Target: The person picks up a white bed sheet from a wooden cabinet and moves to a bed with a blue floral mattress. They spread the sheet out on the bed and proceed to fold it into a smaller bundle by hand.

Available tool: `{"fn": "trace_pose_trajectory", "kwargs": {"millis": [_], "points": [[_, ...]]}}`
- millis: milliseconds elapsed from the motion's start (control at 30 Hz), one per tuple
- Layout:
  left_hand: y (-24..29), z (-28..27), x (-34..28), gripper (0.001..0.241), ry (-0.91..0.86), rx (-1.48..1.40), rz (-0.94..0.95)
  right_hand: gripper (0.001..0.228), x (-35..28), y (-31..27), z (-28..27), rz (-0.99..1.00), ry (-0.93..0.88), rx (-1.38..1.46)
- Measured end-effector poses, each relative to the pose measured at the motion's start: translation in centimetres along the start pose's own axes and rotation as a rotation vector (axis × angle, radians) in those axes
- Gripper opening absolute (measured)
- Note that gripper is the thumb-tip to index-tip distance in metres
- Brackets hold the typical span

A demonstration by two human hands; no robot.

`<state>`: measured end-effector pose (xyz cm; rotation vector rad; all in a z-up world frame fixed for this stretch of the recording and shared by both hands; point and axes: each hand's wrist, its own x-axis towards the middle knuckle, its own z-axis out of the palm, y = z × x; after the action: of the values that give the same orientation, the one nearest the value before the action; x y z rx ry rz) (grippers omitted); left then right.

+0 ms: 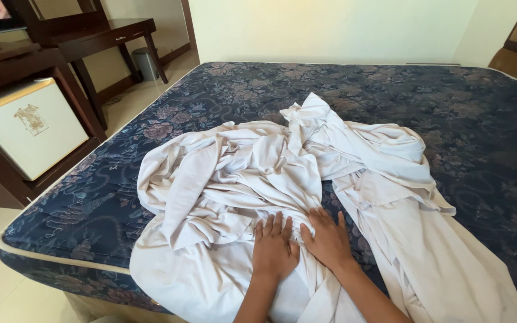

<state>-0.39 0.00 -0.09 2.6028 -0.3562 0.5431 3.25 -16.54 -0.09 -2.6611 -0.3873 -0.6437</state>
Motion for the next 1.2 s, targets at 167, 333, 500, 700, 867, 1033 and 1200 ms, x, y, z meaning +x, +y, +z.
{"fn": "trace_pose_trajectory", "kwargs": {"millis": [167,333,500,700,867,1033,1200], "points": [[0.6,-0.6,-2.6,0.068,0.044,-0.005,0.056,0.052,-2.6,-1.2,-1.9,0.003,-0.012,-0.017],[1.3,-1.6,-5.0,0.066,0.077,-0.015,0.086,0.050,-4.9,-2.9,-4.4,0.024,-0.032,0.002],[1.5,-2.0,-6.5,0.065,0.114,-0.060,0.123,0.051,-6.3,-3.4,-5.1,0.008,-0.037,-0.008],[1.7,-1.5,-6.3,0.063,0.137,-0.053,0.088,0.049,-6.3,-3.2,-5.2,0.018,-0.033,0.045],[3.8,-1.2,-5.3,0.063,0.142,-0.215,-0.077,0.051,-5.2,-2.3,-6.1,-0.060,-0.052,-0.012],[7.6,-1.2,-3.4,0.073,0.254,-0.214,0.021,0.047,-4.3,1.7,-6.0,-0.130,-0.001,-0.047],[8.4,1.8,-0.1,0.074,0.123,-0.070,0.068,0.043,-3.4,5.6,-6.6,-0.014,0.133,-0.193]]}}
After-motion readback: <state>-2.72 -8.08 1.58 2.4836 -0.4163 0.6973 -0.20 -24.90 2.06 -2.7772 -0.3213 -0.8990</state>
